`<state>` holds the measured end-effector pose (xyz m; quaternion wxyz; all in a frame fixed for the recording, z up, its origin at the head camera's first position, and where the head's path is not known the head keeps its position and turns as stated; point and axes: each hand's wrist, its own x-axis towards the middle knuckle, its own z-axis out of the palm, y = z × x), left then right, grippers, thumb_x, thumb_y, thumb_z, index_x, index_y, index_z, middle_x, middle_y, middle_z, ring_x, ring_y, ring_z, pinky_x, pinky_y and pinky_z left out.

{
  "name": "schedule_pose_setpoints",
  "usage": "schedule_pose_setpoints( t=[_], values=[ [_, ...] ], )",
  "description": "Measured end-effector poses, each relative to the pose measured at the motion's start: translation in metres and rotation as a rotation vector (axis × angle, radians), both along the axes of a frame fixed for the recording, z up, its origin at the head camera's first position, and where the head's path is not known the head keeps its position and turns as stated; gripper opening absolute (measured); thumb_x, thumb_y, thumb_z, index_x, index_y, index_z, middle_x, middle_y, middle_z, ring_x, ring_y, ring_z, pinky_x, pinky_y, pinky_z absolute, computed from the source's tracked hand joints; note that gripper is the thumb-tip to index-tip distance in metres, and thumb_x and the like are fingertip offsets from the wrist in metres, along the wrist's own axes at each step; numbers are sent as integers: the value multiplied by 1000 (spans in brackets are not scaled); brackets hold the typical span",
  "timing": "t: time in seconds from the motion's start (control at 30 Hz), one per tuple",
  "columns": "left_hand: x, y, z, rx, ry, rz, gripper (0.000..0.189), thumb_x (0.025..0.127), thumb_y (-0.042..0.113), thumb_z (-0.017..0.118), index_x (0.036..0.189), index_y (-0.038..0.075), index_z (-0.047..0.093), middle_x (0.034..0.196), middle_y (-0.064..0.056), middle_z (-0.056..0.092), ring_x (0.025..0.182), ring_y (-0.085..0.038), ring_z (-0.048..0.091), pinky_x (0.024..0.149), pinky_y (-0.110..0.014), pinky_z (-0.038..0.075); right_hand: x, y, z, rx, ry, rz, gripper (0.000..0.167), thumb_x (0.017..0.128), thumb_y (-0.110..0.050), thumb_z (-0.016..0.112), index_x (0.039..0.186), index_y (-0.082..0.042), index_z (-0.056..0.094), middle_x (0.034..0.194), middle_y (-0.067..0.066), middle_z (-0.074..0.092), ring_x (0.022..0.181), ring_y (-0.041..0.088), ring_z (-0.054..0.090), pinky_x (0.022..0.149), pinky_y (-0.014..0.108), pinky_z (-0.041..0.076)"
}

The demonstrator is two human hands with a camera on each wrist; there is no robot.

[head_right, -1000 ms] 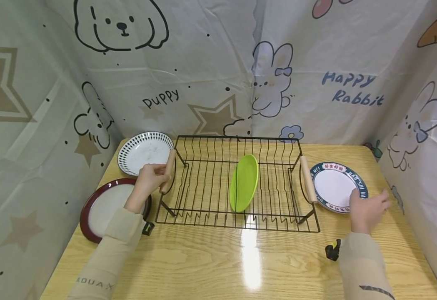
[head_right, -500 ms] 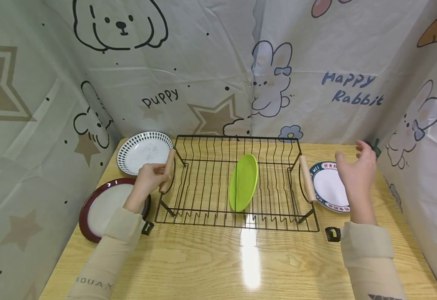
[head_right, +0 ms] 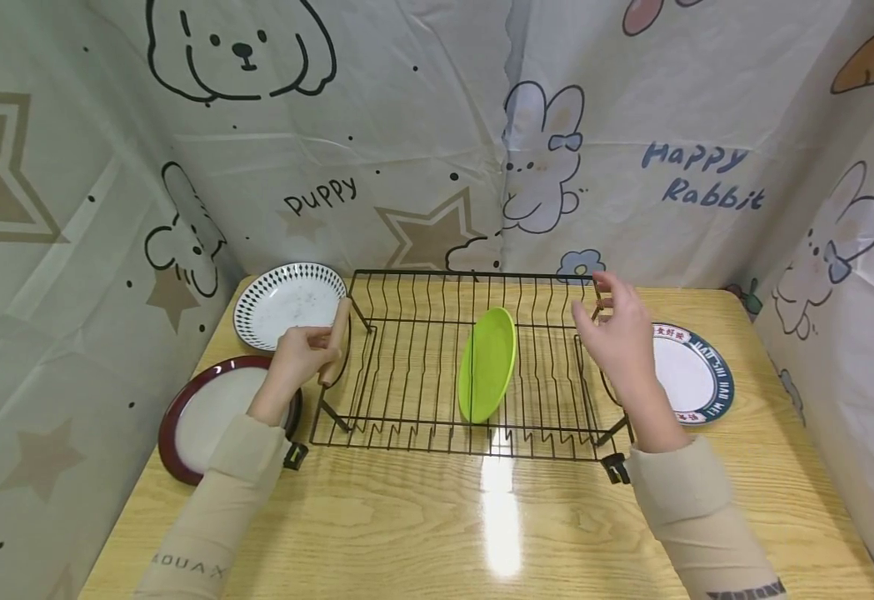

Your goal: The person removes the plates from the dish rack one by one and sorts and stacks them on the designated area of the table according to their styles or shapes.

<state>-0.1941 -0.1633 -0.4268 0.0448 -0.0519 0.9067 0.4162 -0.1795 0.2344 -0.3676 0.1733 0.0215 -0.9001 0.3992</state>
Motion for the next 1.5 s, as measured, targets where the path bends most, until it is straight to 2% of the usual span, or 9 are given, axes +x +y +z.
schedule_pose_setpoints(
  t=[0.13, 0.27, 0.57, 0.9, 0.97, 1.17, 1.5],
  values=[
    [0, 1, 0, 2, 10, 4, 39, 80, 5, 60, 117, -5, 59, 99, -23, 64, 92, -31, 60, 75, -37, 50, -1, -15, -12, 18, -57, 88, 48, 87, -17, 57, 129, 3, 46, 114, 24, 54, 94, 38, 59, 72, 47, 52],
    [1, 1, 0, 2, 12, 6, 38, 80, 5, 60, 117, -6, 59, 98, -23, 65, 91, -31, 60, 74, -37, 50, -4, -28, -23, 52, -133, 136, 51, 88, -20, 56, 132, 1, 42, 114, 23, 54, 92, 38, 61, 64, 44, 53],
    [0, 1, -1, 4, 20, 4, 39, 80, 4, 59, 118, -6, 58, 97, -23, 65, 89, -31, 61, 71, -34, 51, -4, -51, -44, 69, -281, 190, 55, 88, -20, 57, 135, 2, 38, 114, 23, 53, 88, 34, 63, 58, 33, 54],
    [0, 2, 1, 6, 14, 16, 40, 79, 5, 60, 118, -6, 58, 98, -23, 65, 90, -30, 61, 70, -34, 51, -3, -62, -59, 77, -292, 231, 58, 85, -14, 58, 135, 7, 36, 104, 26, 57, 70, 28, 64, 50, 27, 51],
    [0, 1, 1, 9, 12, 18, 40, 79, 4, 60, 117, -6, 58, 98, -23, 65, 90, -31, 61, 70, -34, 51, -2, -63, -61, 77, -307, 233, 61, 85, -12, 58, 137, 7, 33, 104, 26, 56, 65, 25, 62, 47, 25, 50],
    [1, 1, 0, 9, 2, 15, 39, 80, 5, 60, 118, -6, 58, 100, -23, 64, 92, -31, 60, 73, -35, 51, 1, -68, -69, 68, -390, 240, 71, 82, -6, 54, 143, 4, 18, 90, 30, 61, 50, 23, 59, 41, 26, 48],
    [0, 1, 0, 3, -4, 9, 39, 81, 6, 61, 119, -5, 57, 102, -23, 63, 96, -32, 59, 78, -39, 49, 2, -70, -72, 88, -390, 215, 74, 79, -2, 52, 143, 3, 16, 83, 28, 61, 45, 17, 56, 39, 26, 47]
  ],
)
